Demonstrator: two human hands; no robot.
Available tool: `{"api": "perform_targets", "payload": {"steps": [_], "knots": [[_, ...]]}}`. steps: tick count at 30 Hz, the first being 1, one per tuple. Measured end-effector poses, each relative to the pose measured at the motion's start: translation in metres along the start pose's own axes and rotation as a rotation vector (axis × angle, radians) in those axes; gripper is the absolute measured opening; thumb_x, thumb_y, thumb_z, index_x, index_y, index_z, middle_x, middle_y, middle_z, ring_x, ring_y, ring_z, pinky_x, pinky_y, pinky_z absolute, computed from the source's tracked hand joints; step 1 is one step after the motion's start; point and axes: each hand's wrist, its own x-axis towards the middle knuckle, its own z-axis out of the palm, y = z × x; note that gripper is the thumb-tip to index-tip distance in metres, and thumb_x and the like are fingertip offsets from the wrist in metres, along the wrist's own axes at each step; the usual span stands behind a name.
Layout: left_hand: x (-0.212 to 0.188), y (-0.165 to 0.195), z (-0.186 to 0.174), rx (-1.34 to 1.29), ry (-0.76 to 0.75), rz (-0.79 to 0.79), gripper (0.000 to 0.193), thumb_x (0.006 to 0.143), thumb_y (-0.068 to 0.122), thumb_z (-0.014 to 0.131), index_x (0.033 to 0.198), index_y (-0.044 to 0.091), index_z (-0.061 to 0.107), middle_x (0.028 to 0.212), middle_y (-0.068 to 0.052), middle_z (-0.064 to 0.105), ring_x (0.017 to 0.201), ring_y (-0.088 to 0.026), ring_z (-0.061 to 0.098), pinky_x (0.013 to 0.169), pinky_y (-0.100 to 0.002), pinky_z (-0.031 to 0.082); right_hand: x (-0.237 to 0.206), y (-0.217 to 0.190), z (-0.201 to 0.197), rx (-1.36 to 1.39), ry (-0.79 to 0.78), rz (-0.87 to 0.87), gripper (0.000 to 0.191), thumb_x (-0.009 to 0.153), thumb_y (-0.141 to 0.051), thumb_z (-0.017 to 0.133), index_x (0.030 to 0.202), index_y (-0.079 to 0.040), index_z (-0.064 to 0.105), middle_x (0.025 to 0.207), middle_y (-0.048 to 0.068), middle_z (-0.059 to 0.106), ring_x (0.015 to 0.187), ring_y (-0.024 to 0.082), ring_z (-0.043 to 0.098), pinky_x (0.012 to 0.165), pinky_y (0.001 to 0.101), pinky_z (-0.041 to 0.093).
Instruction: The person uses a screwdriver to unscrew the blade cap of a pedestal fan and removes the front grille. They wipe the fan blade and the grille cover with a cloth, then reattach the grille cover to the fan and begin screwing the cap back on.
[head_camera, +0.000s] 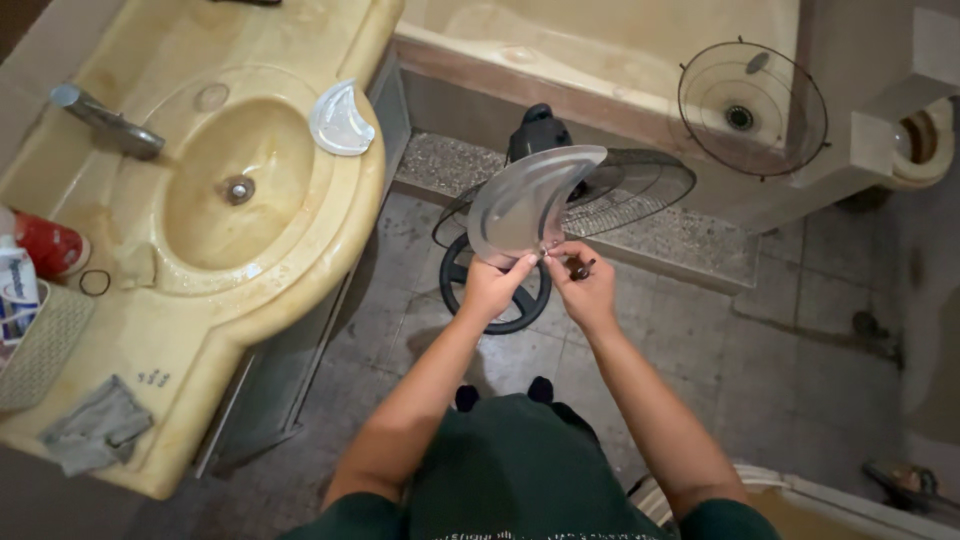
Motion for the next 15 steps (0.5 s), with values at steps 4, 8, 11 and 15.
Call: {"api": "perform_targets", "payload": {"steps": [4, 8, 11, 15], "knots": [[0.009, 0.014, 0.008, 0.176, 0.110, -0.105, 0.019, 0.093, 0.014, 0.076, 0.103, -0.002, 0.078, 0.094, -0.006, 0.080, 0.085, -0.012, 0.072, 0.077, -0.028, 0.056, 0.012, 0.007, -0.004, -0.066, -0.013, 0.019, 0.012, 0.092, -0.005, 0.077, 0.101, -0.003, 0.070, 0.087, -0.006, 0.064, 0.071, 0.000, 0.050, 0.061, 0.0169, 0.040], [0.019, 0.027, 0.010, 0.202, 0.176, -0.042, 0.025, 0.089, 0.018, 0.078, 0.107, 0.001, 0.078, 0.097, -0.006, 0.080, 0.088, -0.012, 0.074, 0.078, -0.028, 0.057, 0.031, 0.013, -0.002, -0.022, -0.057, 0.008, 0.011, 0.093, -0.006, 0.076, 0.102, -0.003, 0.070, 0.084, -0.007, 0.063, 0.071, 0.000, 0.051, 0.063, 0.0170, 0.042], [0.020, 0.034, 0.010, 0.229, 0.208, -0.047, 0.026, 0.088, 0.019, 0.079, 0.108, 0.002, 0.078, 0.098, -0.006, 0.081, 0.090, -0.012, 0.075, 0.080, -0.028, 0.057, 0.039, 0.011, -0.001, 0.020, -0.098, 0.014, 0.010, 0.094, -0.006, 0.075, 0.102, -0.003, 0.070, 0.082, -0.008, 0.062, 0.070, 0.000, 0.050, 0.061, 0.0176, 0.040], [0.020, 0.036, 0.011, 0.242, 0.214, -0.053, 0.025, 0.089, 0.019, 0.078, 0.108, 0.002, 0.078, 0.098, -0.006, 0.081, 0.090, -0.012, 0.075, 0.079, -0.028, 0.058, 0.046, -0.004, -0.003, 0.007, -0.177, -0.029, 0.010, 0.093, -0.007, 0.075, 0.102, -0.004, 0.070, 0.084, -0.008, 0.064, 0.070, -0.001, 0.052, 0.061, 0.0179, 0.041]]}}
